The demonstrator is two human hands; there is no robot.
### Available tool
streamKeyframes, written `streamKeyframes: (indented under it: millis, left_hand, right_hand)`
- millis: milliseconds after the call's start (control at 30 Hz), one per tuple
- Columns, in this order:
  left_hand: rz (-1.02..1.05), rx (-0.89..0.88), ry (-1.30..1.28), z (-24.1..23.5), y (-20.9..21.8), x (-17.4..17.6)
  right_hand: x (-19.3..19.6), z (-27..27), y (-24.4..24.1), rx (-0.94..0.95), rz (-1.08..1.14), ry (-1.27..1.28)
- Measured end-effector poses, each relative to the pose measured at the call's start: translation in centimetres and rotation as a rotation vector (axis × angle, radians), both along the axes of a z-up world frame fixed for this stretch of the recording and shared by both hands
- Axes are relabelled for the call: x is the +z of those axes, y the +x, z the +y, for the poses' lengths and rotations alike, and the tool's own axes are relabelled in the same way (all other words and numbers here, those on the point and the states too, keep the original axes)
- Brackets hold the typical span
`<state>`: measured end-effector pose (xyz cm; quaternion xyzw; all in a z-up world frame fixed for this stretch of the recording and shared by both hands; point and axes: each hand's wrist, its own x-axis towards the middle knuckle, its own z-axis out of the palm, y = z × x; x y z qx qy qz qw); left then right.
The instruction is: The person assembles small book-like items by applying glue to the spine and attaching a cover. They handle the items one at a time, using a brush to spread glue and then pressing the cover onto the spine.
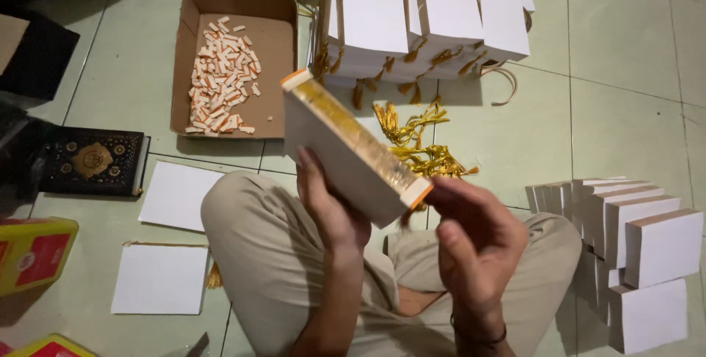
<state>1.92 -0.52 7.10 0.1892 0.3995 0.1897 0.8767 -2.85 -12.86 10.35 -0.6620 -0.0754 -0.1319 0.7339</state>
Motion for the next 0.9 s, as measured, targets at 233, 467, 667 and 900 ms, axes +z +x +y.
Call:
streamKeyframes:
  millis: [233,467,667,900]
  left_hand:
    - [0.256,-0.111,0.004,0.8,-0.7,2.8]
    - [0.203,-0.082,0.063,0.9,-0.8,2.5]
    - [0.181,-0.058,0.085,0.6,-0.6,1.6]
    - [0.198,-0.042,0.077,0.6,-0.3,1.9]
  right_hand:
    - [0.7,-0.2,2.8,-0.115,-0.103,-0.094]
    - [1.1,-0.5,4.6,-0.097,-0.113,-0.290]
    - [0.4,-1.2,6.0,-0.050,-0.110,-0.263]
    - [-0.4,-1.2,6.3,-0.048,-0.118,-0.212]
